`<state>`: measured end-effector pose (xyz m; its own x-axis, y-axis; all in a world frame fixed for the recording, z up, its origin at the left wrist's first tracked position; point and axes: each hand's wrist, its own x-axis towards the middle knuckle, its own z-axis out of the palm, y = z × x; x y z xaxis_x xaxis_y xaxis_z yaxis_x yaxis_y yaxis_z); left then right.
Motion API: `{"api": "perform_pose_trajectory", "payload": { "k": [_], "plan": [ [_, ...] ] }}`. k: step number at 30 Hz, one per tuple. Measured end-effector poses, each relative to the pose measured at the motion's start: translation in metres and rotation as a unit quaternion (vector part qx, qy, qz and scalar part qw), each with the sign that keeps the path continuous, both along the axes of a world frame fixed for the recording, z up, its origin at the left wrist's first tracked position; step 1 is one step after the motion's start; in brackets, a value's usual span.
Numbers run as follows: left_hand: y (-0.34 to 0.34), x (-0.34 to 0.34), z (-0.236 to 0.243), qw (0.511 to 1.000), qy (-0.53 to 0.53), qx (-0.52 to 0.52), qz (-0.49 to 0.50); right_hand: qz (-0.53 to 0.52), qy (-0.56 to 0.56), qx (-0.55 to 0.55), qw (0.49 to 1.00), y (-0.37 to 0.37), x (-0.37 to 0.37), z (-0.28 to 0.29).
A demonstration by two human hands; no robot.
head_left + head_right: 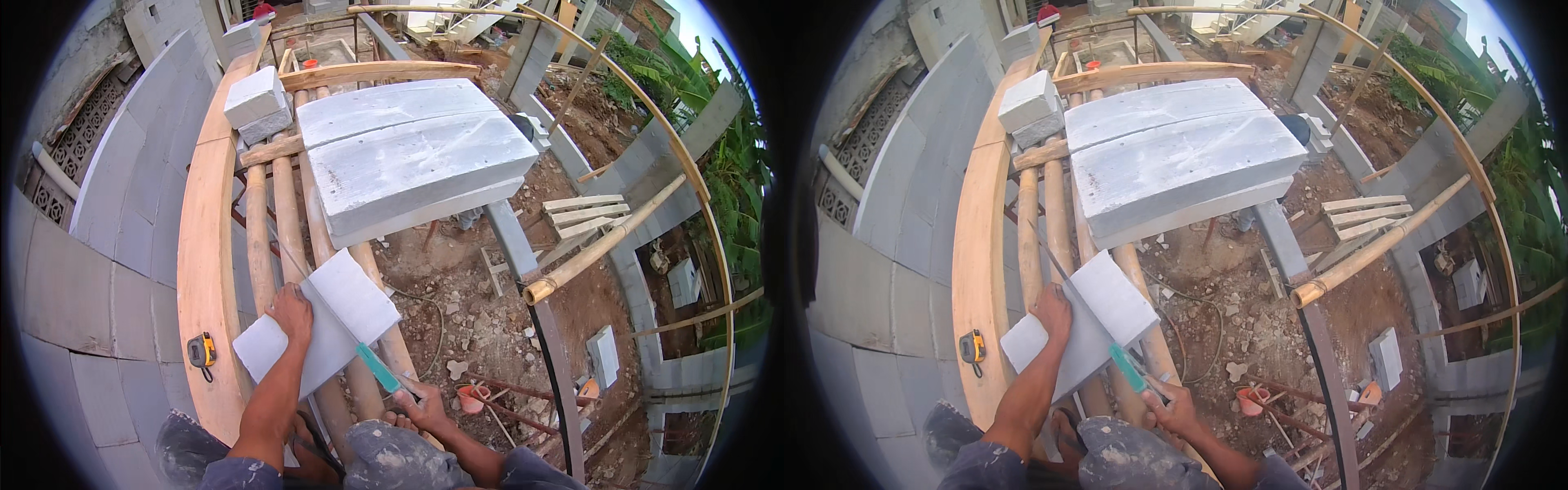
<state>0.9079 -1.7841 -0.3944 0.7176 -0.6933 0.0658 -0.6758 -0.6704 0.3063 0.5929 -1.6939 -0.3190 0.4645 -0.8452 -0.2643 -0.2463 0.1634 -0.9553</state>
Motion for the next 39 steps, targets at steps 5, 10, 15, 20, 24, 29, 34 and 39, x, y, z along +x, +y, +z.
{"api": "perform_pose_trajectory", "payload": {
  "k": [5, 10, 15, 20, 24, 29, 34, 39],
  "plan": [
    [0.0, 0.009, -0.007, 0.999, -0.013, -0.034, 0.0, 0.005, 0.017, -0.052, 0.998, 0.065, -0.075, -0.005],
    [-0.007, 0.009, -0.006, 0.999, -0.01, -0.038, -0.035, -0.006, -0.013, 0.036, 0.999, 0.013, -0.02, -0.002],
    [0.003, 0.02, -0.012, 0.999, -0.013, -0.033, -0.018, -0.035, -0.042, 0.08, 0.995, 0.007, 0.01, 0.023],
    [-0.003, 0.014, 0.001, 0.999, 0.007, -0.038, -0.013, -0.023, -0.044, -0.034, 0.998, 0.04, -0.046, 0.01],
    [0.002, 0.017, -0.007, 0.999, 0.009, -0.043, -0.015, -0.028, -0.022, 0.033, 0.999, 0.035, -0.042, -0.003],
    [-0.002, 0.02, 0.0, 0.999, 0.007, -0.037, -0.015, -0.016, -0.047, 0.017, 0.999, 0.024, -0.032, 0.001],
    [-0.007, 0.01, 0.002, 0.999, 0.006, -0.037, -0.01, -0.012, -0.07, -0.014, 0.997, 0.032, -0.036, -0.001],
    [0.008, 0.027, -0.006, 0.999, -0.035, -0.033, -0.022, -0.007, -0.018, -0.011, 1.0, 0.06, -0.079, 0.008]
  ]
}}
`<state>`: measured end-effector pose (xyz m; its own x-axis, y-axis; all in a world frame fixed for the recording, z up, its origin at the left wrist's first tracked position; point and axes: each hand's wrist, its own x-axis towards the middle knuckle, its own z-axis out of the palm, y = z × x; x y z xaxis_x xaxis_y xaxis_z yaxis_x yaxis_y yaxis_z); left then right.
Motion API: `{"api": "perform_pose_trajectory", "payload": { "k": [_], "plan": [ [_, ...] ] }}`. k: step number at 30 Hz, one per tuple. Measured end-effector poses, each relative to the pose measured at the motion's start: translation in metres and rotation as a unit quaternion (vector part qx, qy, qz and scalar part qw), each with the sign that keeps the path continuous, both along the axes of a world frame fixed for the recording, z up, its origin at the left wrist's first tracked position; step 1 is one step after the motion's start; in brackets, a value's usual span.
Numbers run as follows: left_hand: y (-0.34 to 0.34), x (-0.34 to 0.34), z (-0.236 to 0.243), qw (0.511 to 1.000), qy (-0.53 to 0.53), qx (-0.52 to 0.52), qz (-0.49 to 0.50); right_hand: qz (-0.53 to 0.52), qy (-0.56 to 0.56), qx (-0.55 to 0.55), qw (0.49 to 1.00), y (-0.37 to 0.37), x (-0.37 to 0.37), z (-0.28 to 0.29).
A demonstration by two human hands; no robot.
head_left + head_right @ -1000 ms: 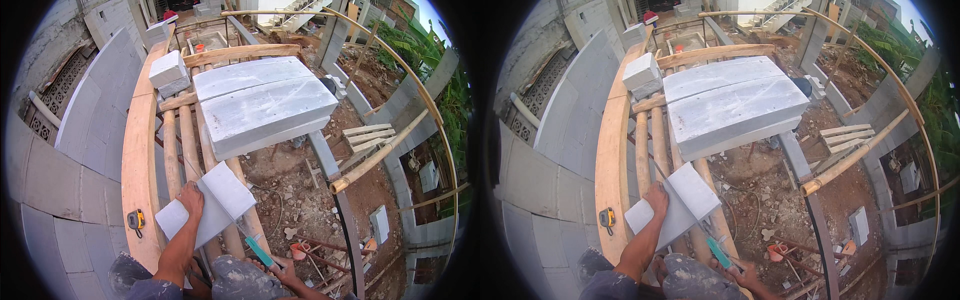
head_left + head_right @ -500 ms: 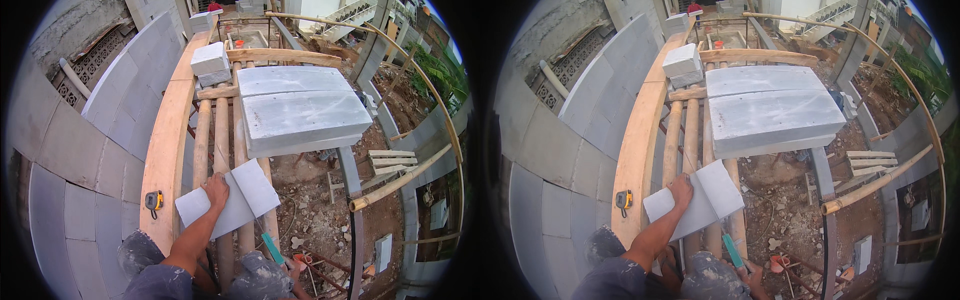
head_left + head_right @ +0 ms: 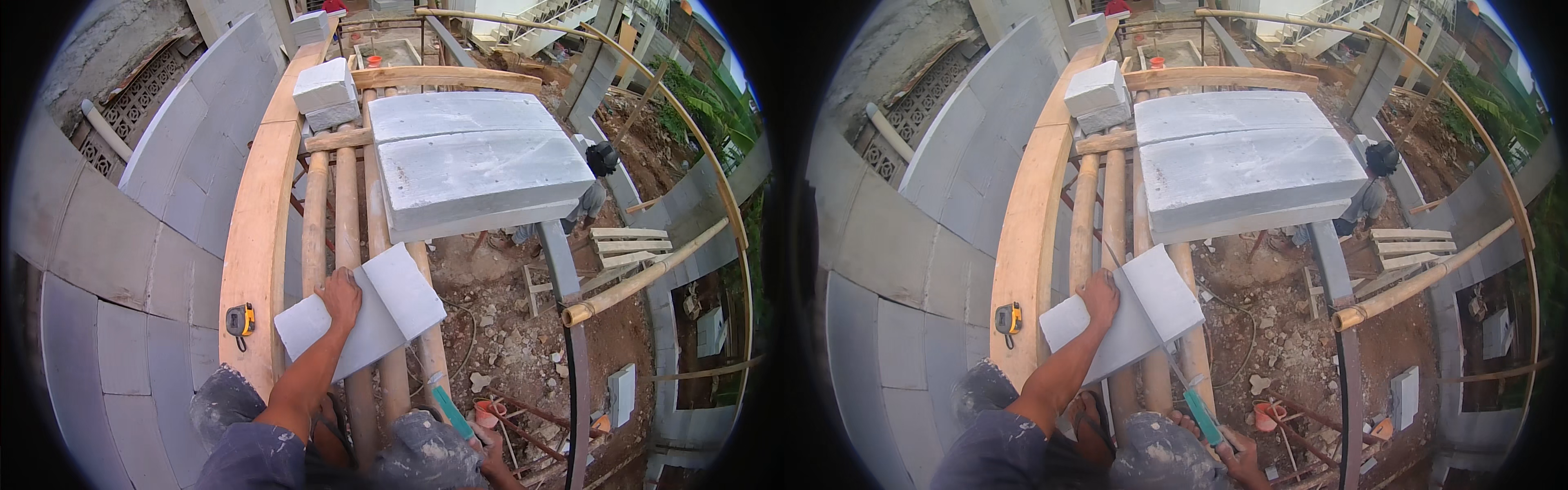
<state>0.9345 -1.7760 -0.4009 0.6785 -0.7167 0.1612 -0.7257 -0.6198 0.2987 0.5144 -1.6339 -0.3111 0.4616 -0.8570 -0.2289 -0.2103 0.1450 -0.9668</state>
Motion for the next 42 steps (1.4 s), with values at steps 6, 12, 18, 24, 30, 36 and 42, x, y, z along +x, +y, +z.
{"api": "perform_pose_trajectory", "payload": {
  "k": [6, 12, 18, 24, 30, 36, 42],
  "plan": [
    [-0.015, -0.029, 0.001, 0.998, 0.052, -0.021, -0.015, -0.059, -0.008, 0.077, 0.995, -0.055, 0.075, 0.007],
    [-0.007, -0.001, -0.003, 0.999, 0.034, -0.036, -0.004, -0.038, 0.047, 0.046, 0.997, -0.03, 0.056, 0.006],
    [-0.01, -0.008, 0.0, 0.999, 0.037, -0.024, -0.014, -0.047, 0.03, 0.036, 0.998, -0.026, 0.043, -0.007],
    [-0.007, 0.004, 0.005, 1.0, 0.013, -0.023, 0.004, -0.04, 0.029, 0.112, 0.992, -0.021, 0.016, -0.014],
    [-0.011, -0.002, 0.006, 0.999, 0.031, -0.009, -0.013, -0.015, 0.015, 0.088, 0.996, -0.047, 0.048, -0.02],
    [-0.001, 0.005, 0.008, 1.0, 0.022, -0.01, -0.012, 0.011, -0.012, 0.047, 0.999, -0.059, 0.068, -0.01],
    [-0.014, -0.003, 0.006, 0.996, 0.041, -0.062, -0.042, 0.011, 0.027, 0.005, 1.0, -0.038, 0.036, -0.005]
  ]
}}
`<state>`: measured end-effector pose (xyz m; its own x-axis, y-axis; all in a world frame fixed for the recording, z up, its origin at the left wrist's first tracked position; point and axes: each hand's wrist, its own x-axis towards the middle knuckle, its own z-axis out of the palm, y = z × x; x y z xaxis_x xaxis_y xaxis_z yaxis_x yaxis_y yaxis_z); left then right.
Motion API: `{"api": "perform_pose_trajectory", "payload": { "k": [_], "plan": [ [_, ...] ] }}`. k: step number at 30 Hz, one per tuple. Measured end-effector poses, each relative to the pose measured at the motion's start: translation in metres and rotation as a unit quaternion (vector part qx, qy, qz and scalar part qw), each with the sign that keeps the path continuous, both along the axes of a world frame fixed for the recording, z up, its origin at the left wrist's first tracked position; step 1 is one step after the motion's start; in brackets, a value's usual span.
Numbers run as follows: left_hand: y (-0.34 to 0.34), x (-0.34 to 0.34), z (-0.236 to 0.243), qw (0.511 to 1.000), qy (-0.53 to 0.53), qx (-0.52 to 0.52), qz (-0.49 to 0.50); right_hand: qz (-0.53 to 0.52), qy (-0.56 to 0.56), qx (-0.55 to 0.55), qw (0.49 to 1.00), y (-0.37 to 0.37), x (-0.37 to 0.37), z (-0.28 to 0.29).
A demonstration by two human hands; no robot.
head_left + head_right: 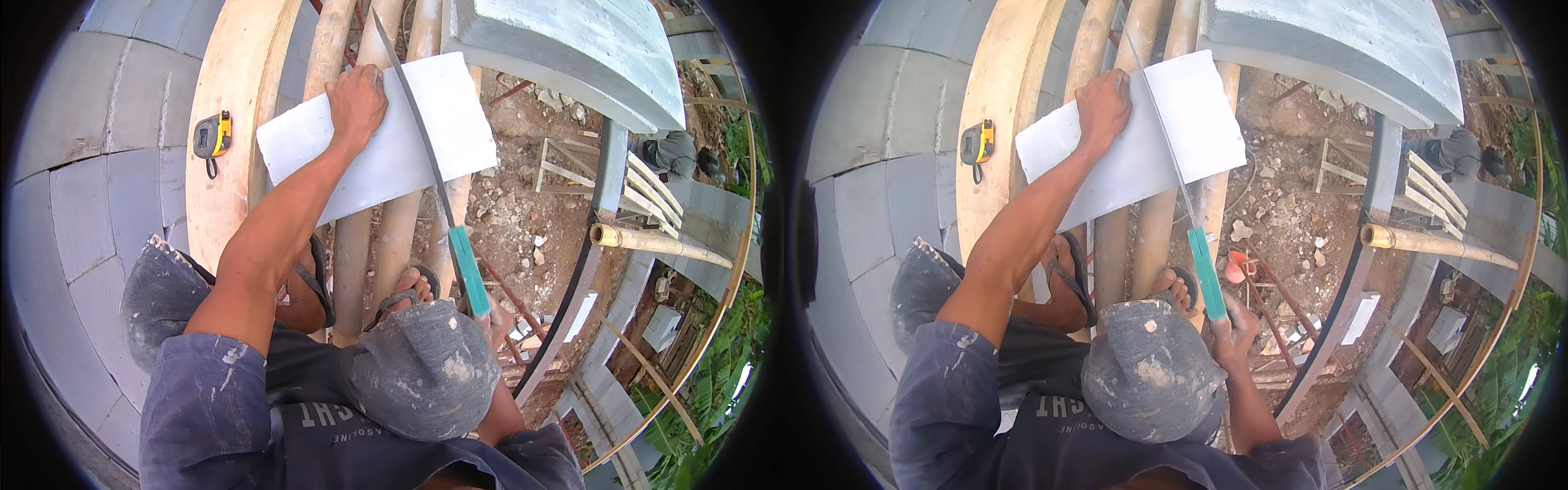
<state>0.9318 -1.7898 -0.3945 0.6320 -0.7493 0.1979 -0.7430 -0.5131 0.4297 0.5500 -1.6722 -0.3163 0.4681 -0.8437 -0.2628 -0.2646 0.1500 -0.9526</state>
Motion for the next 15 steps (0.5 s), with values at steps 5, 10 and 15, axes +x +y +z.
{"api": "perform_pose_trajectory", "payload": {
  "k": [5, 10, 15],
  "plan": [
    [0.021, 0.004, -0.013, 0.999, -0.006, 0.029, 0.022, -0.026, 0.046, 0.141, 0.989, -0.03, 0.047, 0.021],
    [-0.002, 0.009, -0.004, 1.0, -0.016, -0.014, 0.003, -0.005, 0.001, -0.045, 0.999, 0.018, -0.037, 0.002],
    [0.002, 0.009, -0.009, 0.999, -0.016, -0.029, -0.021, -0.021, -0.04, 0.015, 0.999, -0.072, 0.113, -0.009]
  ]
}}
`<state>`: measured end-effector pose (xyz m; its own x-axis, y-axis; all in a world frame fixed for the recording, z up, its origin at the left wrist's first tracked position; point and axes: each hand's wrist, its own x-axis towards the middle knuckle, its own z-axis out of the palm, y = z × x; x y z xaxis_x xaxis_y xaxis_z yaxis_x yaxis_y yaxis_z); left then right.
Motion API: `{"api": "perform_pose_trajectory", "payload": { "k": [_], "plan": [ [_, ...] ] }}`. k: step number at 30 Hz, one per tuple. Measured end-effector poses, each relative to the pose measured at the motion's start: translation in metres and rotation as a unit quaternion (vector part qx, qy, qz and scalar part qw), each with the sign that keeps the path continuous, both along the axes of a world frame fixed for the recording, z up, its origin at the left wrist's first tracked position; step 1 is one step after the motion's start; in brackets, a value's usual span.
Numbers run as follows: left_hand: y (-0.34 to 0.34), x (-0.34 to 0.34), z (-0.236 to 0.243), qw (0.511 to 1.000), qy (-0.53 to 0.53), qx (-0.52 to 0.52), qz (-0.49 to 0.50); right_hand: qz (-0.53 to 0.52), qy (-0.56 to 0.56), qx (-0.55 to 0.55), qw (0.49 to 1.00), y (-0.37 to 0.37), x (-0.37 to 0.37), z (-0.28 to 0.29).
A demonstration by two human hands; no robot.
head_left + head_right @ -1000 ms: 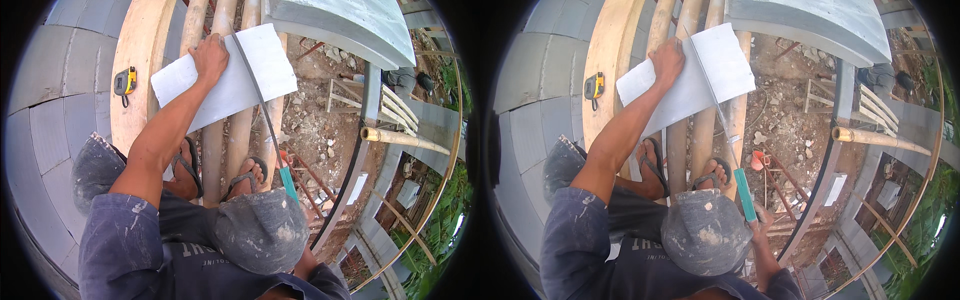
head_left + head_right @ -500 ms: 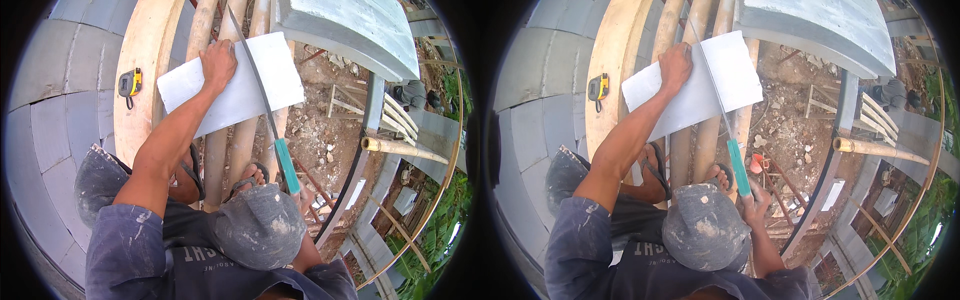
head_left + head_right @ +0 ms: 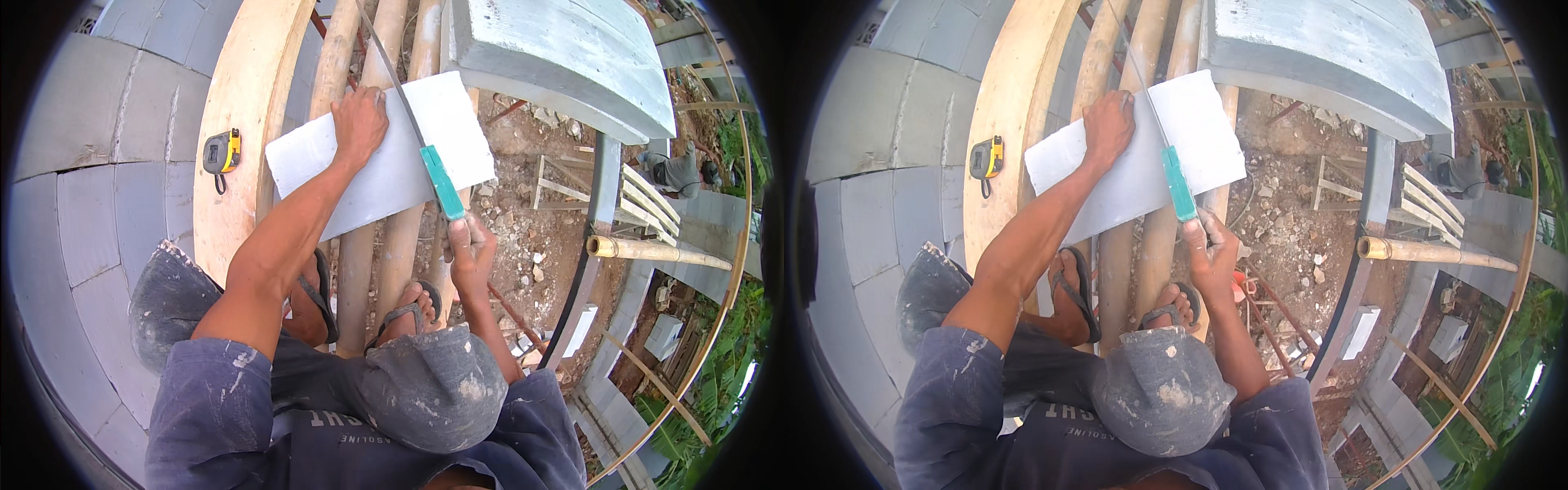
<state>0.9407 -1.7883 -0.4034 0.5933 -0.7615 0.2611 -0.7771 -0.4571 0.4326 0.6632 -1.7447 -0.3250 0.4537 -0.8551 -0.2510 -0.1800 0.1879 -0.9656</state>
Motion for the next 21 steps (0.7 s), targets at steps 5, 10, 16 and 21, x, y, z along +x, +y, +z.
{"api": "perform_pose_trajectory", "payload": {
  "k": [5, 10, 16, 21],
  "plan": [
    [0.006, 0.0, -0.001, 1.0, -0.021, -0.012, 0.0, -0.007, 0.025, -0.007, 1.0, 0.006, 0.002, -0.01],
    [0.008, -0.001, 0.005, 1.0, -0.006, -0.015, -0.008, 0.011, -0.065, -0.006, 0.998, 0.009, 0.005, 0.006],
    [0.007, -0.006, 0.003, 1.0, 0.021, -0.021, 0.002, 0.009, -0.028, -0.013, 0.999, 0.012, -0.002, -0.006],
    [0.008, -0.008, 0.009, 0.999, 0.034, -0.018, -0.016, 0.016, -0.018, 0.024, 0.999, 0.019, -0.005, -0.008]
  ]
}}
